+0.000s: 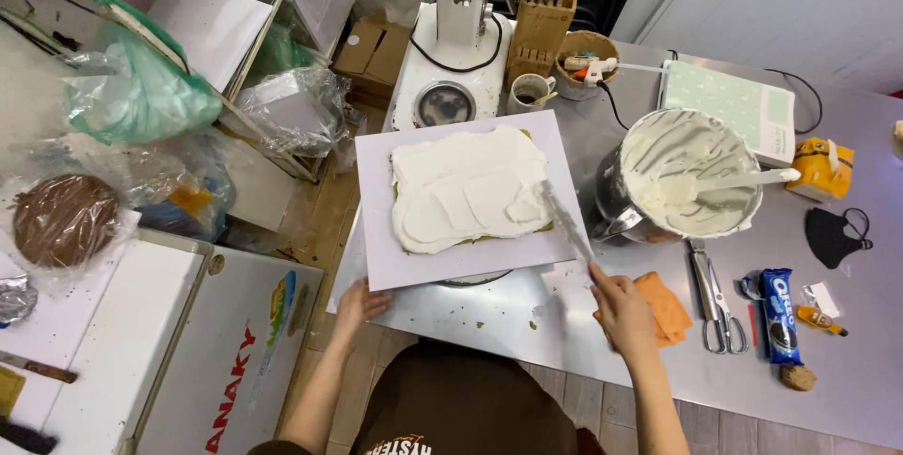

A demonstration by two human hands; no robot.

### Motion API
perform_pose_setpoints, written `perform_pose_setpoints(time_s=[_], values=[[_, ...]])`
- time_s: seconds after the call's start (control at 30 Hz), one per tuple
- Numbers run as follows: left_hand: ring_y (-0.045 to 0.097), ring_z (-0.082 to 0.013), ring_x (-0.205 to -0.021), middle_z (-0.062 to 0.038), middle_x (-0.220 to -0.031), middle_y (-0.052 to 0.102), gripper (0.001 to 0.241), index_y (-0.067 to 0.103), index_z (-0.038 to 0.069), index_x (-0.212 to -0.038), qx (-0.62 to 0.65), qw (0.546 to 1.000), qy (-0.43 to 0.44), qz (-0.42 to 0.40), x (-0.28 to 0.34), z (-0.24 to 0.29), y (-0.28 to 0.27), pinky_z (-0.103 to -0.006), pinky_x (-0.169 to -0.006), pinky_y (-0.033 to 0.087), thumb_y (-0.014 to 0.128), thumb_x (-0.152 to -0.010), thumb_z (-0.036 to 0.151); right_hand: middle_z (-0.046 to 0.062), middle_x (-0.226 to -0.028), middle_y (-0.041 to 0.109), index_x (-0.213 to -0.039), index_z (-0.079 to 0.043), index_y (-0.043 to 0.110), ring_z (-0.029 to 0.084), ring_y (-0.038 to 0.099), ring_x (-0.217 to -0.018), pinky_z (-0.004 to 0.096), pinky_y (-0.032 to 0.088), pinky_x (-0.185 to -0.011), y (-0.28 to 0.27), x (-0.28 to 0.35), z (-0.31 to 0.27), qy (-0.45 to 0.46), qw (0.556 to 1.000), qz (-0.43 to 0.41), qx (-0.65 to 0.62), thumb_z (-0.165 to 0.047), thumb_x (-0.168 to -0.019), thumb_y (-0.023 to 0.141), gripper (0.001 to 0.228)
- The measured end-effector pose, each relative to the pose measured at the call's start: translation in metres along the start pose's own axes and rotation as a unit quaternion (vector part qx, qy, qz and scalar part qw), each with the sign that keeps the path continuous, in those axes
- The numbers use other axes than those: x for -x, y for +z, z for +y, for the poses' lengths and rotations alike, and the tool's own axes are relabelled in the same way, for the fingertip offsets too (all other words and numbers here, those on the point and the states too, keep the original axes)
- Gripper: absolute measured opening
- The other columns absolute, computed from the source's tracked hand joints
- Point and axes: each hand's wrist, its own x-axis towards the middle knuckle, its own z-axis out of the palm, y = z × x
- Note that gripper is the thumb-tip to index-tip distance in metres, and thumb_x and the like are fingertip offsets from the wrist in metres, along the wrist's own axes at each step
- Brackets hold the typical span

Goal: Spreading and smoothing frosting on cake layers using a spatula in a kitchen environment.

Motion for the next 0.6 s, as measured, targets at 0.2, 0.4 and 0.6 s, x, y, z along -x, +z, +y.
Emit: perform_pose_setpoints(time_s=[0.2, 0.4, 0.6], values=[[0.067, -0.0238, -0.112, -0.015, -0.138, 0.060, 0.058, 0.040, 0.002, -0.151, 0.082, 0.988, 0.075, -0.110, -0.005, 0.064, 0.008, -0.0414, -0.086, 0.063, 0.044, -0.106, 0.037, 0.010, -0.093, 0.066, -0.136, -0.024, 0.066, 0.028, 0.067, -0.076, 0.039, 0.053, -0.070, 0.033, 0.027, -0.075, 0.062, 0.995, -0.069, -0.049, -0.021, -0.095, 0.065, 0.041], [0.069, -0.0214, -0.104, -0.012, -0.131, 0.063, 0.050, 0.042, 0.008, -0.148, 0.091, 0.983, 0.098, -0.126, -0.007, 0.059, 0.013, -0.0378, -0.078, 0.064, 0.046, -0.105, 0.032, 0.010, -0.097, 0.066, -0.136, -0.029, 0.066, 0.031, 0.065, -0.072, 0.044, 0.052, -0.066, 0.034, 0.028, -0.050, 0.087, 0.989, -0.002, 0.118, -0.022, -0.096, 0.065, 0.041], [0.069, -0.0218, -0.100, -0.012, -0.127, 0.062, 0.050, 0.042, 0.005, -0.146, 0.121, 0.977, 0.108, -0.137, -0.013, 0.032, 0.019, -0.0387, -0.077, 0.064, 0.048, -0.105, 0.033, 0.012, -0.097, 0.067, -0.136, -0.024, 0.066, 0.028, 0.067, -0.079, 0.041, 0.053, -0.071, 0.103, 0.037, -0.109, 0.070, 0.996, -0.034, -0.044, -0.019, -0.096, 0.065, 0.040]])
